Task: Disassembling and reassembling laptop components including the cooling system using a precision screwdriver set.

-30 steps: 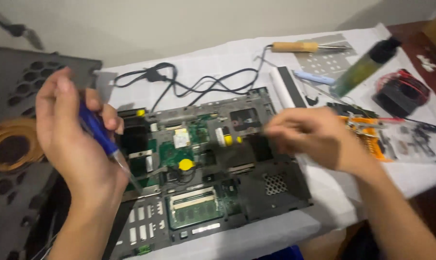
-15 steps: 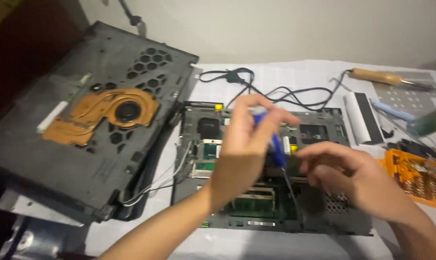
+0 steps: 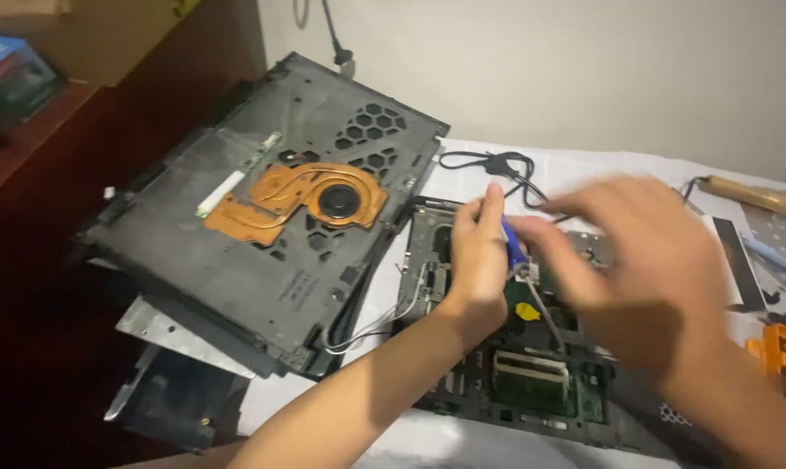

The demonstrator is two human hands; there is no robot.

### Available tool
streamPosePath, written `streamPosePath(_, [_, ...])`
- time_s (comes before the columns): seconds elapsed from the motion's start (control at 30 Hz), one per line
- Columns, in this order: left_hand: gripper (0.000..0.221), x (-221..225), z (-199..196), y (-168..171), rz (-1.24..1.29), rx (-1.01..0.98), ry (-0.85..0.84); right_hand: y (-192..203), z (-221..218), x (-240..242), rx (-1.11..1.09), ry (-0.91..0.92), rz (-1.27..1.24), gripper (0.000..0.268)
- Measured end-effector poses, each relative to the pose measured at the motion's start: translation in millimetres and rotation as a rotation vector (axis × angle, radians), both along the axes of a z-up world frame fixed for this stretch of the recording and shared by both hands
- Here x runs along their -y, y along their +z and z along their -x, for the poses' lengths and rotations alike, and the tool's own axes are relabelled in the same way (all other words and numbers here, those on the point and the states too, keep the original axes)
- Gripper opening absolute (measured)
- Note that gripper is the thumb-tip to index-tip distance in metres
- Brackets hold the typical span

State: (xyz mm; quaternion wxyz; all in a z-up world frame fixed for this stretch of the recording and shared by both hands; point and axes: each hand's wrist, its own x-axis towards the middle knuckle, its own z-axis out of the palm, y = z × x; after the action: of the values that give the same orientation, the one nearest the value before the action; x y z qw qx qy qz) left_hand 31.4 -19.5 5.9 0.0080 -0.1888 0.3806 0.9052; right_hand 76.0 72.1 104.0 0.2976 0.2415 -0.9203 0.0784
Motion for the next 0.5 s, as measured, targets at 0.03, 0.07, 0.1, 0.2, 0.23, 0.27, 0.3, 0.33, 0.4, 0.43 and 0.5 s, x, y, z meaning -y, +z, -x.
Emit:
streamPosePath(0.03, [0.04,-1.2,-1.2,-17.2,0.069,-0.302,-0.055,4.7,7.6,19.8,0.18,0.114,0.001,0.026])
streamPosePath(0.07, [0.042,-2.8,-1.9,-34.3,0.141,-0.603,-0.112,9.4,15.0,39.3,0.361,0.232,0.001,0.043])
streamPosePath(0.1, [0.042,0.6,-1.9,-40.0,0.142,-0.606,-0.108,5.7,23.7,58.7,0.358,0.235,0.0,0.043])
streamPosePath(0.2, [0.042,16.4,-5.1,-33.5,-0.065,-0.552,-0.187,-7.8,47.4,107.8,0.564,0.462,0.014,0.068])
streamPosePath(0.23, [0.042,21.5,-4.8,-32.4,-0.132,-0.535,-0.214,-13.7,54.2,119.4,0.542,0.531,0.017,0.072])
streamPosePath(0.27, [0.042,26.8,-4.6,-31.0,-0.198,-0.518,-0.242,-19.5,61.3,131.2,0.52,0.6,0.021,0.078])
streamPosePath(0.3, [0.042,34.5,-4.2,-30.3,-0.264,-0.5,-0.268,-20.4,62.9,135.7,0.515,0.604,0.021,0.078])
streamPosePath(0.33, [0.042,42.4,-3.6,-29.6,-0.33,-0.481,-0.293,-21.4,64.7,140.4,0.504,0.586,-0.04,0.08])
streamPosePath(0.4, [0.042,57.7,-3.5,-29.6,-0.463,-0.438,-0.344,-26.3,67.6,145.6,0.493,0.569,-0.099,0.083])
streamPosePath(0.43, [0.042,64.5,-2.8,-29.5,-0.53,-0.416,-0.37,-29.3,69.5,145.7,0.494,0.549,-0.087,0.083])
streamPosePath(0.5, [0.042,76.1,-2.4,-30.5,-0.667,-0.368,-0.423,-31.9,73.5,146.1,0.496,0.528,-0.077,0.084])
